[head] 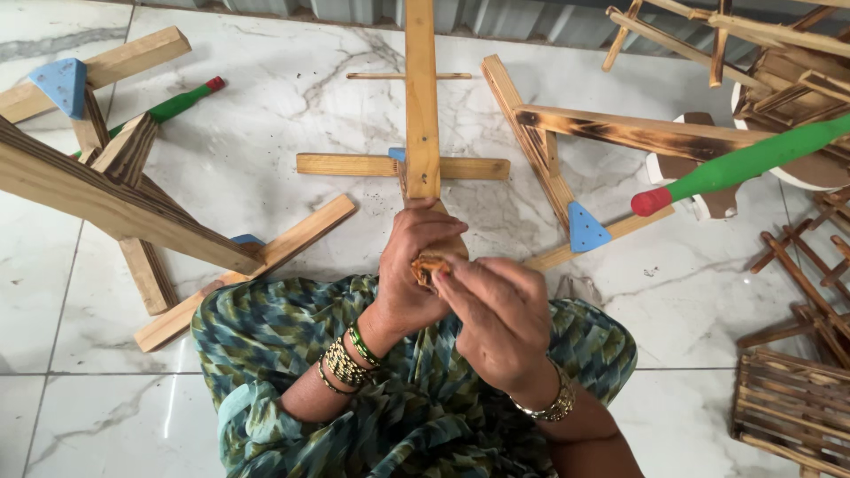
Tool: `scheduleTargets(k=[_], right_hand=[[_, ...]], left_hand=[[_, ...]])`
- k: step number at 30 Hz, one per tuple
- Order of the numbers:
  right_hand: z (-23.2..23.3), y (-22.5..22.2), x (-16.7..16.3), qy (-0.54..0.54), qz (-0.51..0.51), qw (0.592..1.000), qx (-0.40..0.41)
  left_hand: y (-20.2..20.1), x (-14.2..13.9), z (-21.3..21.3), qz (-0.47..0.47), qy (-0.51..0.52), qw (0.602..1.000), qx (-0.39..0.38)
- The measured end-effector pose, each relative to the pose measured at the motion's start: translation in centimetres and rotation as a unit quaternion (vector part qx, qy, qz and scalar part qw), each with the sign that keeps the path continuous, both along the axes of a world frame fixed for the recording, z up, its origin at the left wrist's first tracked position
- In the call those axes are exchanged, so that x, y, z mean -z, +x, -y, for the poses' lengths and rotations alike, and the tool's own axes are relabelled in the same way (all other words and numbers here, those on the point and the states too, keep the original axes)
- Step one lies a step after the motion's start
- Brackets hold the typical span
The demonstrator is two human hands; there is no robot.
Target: The person sits on the floor and assembles a wooden frame, fitting crossbars into the joints of a leg assembly. They rub each wooden piece with an orange abrasive pad or cloth before fitting it, then press the joints together and reposition the frame.
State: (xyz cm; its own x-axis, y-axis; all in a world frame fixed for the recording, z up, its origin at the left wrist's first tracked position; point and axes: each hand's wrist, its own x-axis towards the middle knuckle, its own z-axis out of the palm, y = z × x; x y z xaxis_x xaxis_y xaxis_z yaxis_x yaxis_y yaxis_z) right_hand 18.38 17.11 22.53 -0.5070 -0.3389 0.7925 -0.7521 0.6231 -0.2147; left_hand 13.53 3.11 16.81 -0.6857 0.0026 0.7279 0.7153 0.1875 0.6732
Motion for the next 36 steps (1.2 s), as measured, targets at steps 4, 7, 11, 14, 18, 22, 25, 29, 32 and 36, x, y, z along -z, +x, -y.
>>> scheduleTargets(k=[4, 7, 11, 14, 18, 22, 25, 29, 32, 36], right_hand=[[2.2, 0.0, -1.7, 0.037, 0.002, 0.999, 0.002], [2.4, -0.4, -1.8, 0.035, 0.023, 0.998, -0.052], [1.7, -0.6, 0.4, -0.103, 0.037, 0.991, -0.082], [1.9, -0.7, 3.1, -0.287, 0.078, 0.954, -0.017], [0.4, -3.9, 5.8, -0.254, 0.178, 0.948, -0.07], [0.7, -8.7, 9.0, -0.187, 0.264, 0.939, -0.12], [2.0, -11.8, 11.0, -0.23, 0.264, 0.928, -0.128], [3.1, -17.0, 11.4, -0.148, 0.193, 0.968, -0.057], [2.9, -22.5, 10.3, -0.094, 0.113, 0.989, 0.002], [1.1, -23.1, 9.8, -0.104, 0.178, 0.978, -0.042]], left_hand=[[0.0, 0.1, -0.7, 0.005, 0.025, 0.999, -0.035], [0.2, -0.3, -0.8, 0.005, 0.045, 0.998, -0.044], [0.6, -0.7, -0.6, -0.007, 0.02, 0.998, -0.067], [0.9, -0.5, -0.2, -0.045, 0.013, 0.996, -0.072], [2.3, 0.5, 0.3, -0.045, 0.029, 0.993, -0.11], [3.1, 1.5, -0.1, -0.053, 0.07, 0.995, -0.05], [3.0, 1.9, -0.2, -0.055, 0.057, 0.996, -0.051], [2.8, 1.8, -0.1, -0.056, 0.048, 0.996, -0.052], [3.0, 1.7, 0.3, -0.065, 0.037, 0.996, -0.042], [2.6, 1.5, 0.8, -0.093, 0.029, 0.995, -0.023]])
